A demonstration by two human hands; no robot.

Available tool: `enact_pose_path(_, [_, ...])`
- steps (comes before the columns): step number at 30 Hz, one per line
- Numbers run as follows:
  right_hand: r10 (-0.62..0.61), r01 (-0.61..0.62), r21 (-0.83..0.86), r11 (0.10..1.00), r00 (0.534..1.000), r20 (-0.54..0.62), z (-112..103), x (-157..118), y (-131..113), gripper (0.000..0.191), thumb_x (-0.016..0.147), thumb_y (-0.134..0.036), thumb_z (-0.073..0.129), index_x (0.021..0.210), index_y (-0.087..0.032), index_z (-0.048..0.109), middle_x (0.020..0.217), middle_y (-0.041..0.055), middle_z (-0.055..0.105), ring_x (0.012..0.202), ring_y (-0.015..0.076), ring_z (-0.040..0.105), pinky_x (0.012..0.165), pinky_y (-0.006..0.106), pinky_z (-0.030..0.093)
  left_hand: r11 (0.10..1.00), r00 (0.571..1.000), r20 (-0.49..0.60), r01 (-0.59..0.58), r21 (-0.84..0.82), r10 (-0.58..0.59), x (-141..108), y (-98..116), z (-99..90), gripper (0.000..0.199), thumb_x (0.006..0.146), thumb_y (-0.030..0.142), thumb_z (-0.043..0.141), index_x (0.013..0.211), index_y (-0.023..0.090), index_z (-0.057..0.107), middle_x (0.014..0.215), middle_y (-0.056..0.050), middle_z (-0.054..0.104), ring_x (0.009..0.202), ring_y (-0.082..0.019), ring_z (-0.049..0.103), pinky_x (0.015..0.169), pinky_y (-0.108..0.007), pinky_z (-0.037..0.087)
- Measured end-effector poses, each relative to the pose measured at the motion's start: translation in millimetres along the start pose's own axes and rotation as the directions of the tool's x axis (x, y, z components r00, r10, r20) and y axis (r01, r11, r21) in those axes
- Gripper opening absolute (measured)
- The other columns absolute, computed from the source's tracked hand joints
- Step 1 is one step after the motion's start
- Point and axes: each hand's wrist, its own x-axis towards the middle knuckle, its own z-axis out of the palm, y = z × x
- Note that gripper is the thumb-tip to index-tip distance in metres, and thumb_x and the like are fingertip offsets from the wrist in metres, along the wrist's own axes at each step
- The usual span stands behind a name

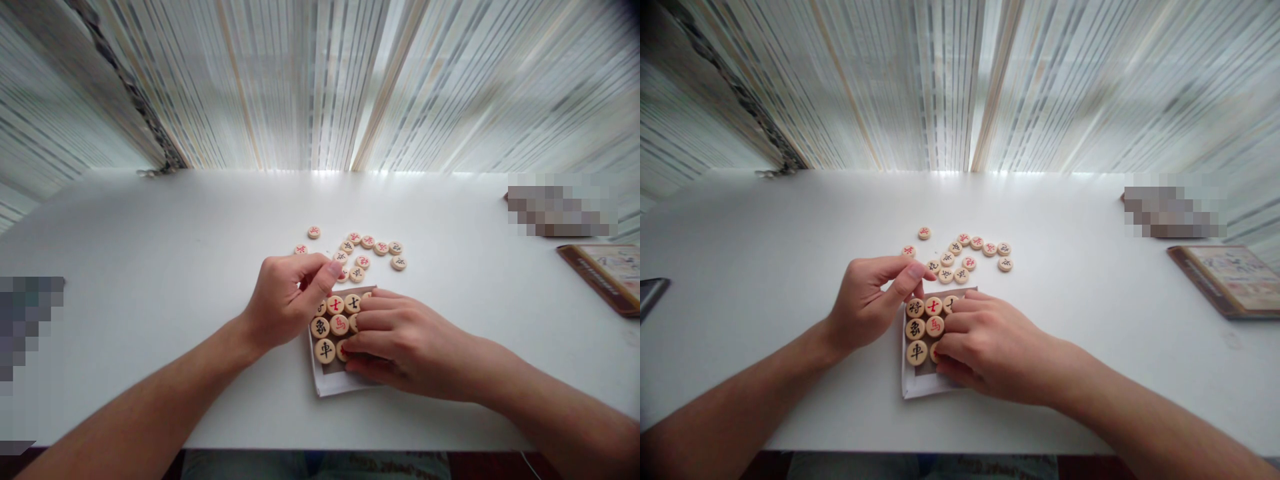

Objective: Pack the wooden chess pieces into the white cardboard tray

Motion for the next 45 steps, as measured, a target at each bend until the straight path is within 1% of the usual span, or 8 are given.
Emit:
enact_pose_path(16, [-0.009, 0.011, 0.038, 0.999, 0.999, -0.052, 0, 0, 2, 0.018, 0.103, -0.021, 0.067, 0.087, -0.018, 0.073, 0.081, 0.0040, 0.074, 0.076, 0.0199, 0.062, 0.078, 0.035, 0.047, 1.000, 1.000, -0.002, 0.012, 0.009, -0.012, 0, 0, -0.7, 0.041, 0.106, 0.033, 0.057, 0.074, 0.016, 0.075, 0.059, -0.001, 0.071, 0.052, -0.012, 0.061, 0.054, -0.025, 0.044])
enact_pose_path(22, [0.045, -0.017, 0.153, 0.988, 0.983, -0.180, -14, 3, 7, 0.019, 0.100, -0.020, 0.070, 0.080, -0.019, 0.072, 0.067, 0.0012, 0.067, 0.064, 0.0155, 0.057, 0.067, 0.031, 0.047, 0.998, 0.996, -0.072, 0.056, 0.004, -0.056, 5, -6, -9.7, 0.035, 0.103, 0.032, 0.059, 0.081, 0.016, 0.079, 0.062, -0.001, 0.072, 0.053, -0.012, 0.061, 0.054, -0.025, 0.047])
enact_pose_path(25, [0.148, -0.094, 0.161, 0.983, 0.920, -0.363, -20, 1, 18, 0.017, 0.098, -0.017, 0.068, 0.081, -0.019, 0.073, 0.066, 0.0009, 0.066, 0.059, 0.0138, 0.055, 0.060, 0.029, 0.044, 0.992, 0.982, -0.150, 0.120, 0.035, -0.113, 10, -16, -16.3, 0.032, 0.101, 0.031, 0.060, 0.084, 0.015, 0.081, 0.062, -0.001, 0.072, 0.055, -0.012, 0.063, 0.054, -0.024, 0.048])
enact_pose_path(28, [0.333, -0.310, 0.137, 0.941, 0.772, -0.542, -22, -2, 36, 0.019, 0.098, -0.018, 0.068, 0.080, -0.019, 0.074, 0.068, 0.0026, 0.070, 0.059, 0.0141, 0.055, 0.057, 0.029, 0.043, 0.983, 0.968, -0.200, 0.171, 0.069, -0.154, 14, -26, -21.6, 0.029, 0.098, 0.028, 0.060, 0.082, 0.016, 0.081, 0.062, -0.001, 0.073, 0.056, -0.013, 0.065, 0.054, -0.023, 0.048])
enact_pose_path(30, [0.425, -0.431, 0.137, 0.892, 0.693, -0.582, -22, -5, 49, 0.014, 0.098, -0.020, 0.069, 0.088, -0.018, 0.078, 0.073, 0.0041, 0.073, 0.062, 0.0154, 0.058, 0.059, 0.030, 0.046, 0.977, 0.960, -0.220, 0.194, 0.085, -0.171, 17, -32, -23.8, 0.029, 0.097, 0.028, 0.060, 0.080, 0.016, 0.080, 0.064, -0.002, 0.075, 0.057, -0.013, 0.066, 0.053, -0.023, 0.047])
enact_pose_path(31, [0.443, -0.456, 0.132, 0.880, 0.688, -0.575, -22, -6, 56, 0.013, 0.097, -0.021, 0.069, 0.092, -0.018, 0.080, 0.075, 0.0044, 0.074, 0.063, 0.0161, 0.059, 0.060, 0.031, 0.047, 0.975, 0.958, -0.225, 0.202, 0.091, -0.178, 17, -34, -24.4, 0.030, 0.097, 0.028, 0.061, 0.079, 0.016, 0.080, 0.065, -0.003, 0.075, 0.057, -0.013, 0.066, 0.053, -0.023, 0.047])
enact_pose_path(39, [0.304, -0.323, -0.007, 0.946, 0.896, -0.325, -11, -10, 77, 0.023, 0.096, -0.015, 0.065, 0.108, -0.019, 0.084, 0.115, 0.0128, 0.083, 0.107, 0.0279, 0.076, 0.092, 0.044, 0.061, 0.973, 0.964, -0.213, 0.189, 0.129, -0.159, 17, -36, -23.8, 0.027, 0.097, 0.027, 0.062, 0.080, 0.016, 0.080, 0.065, -0.001, 0.076, 0.057, -0.013, 0.067, 0.054, -0.022, 0.048])
enact_pose_path(45, [0.285, -0.311, -0.052, 0.949, 0.916, -0.283, -16, -11, 76, 0.016, 0.097, -0.016, 0.068, 0.104, -0.019, 0.082, 0.113, 0.0116, 0.084, 0.101, 0.0280, 0.075, 0.091, 0.045, 0.060, 0.973, 0.965, -0.213, 0.183, 0.138, -0.152, 17, -35, -22.5, 0.025, 0.096, 0.025, 0.063, 0.079, 0.017, 0.080, 0.064, -0.001, 0.077, 0.057, -0.013, 0.068, 0.055, -0.023, 0.049])
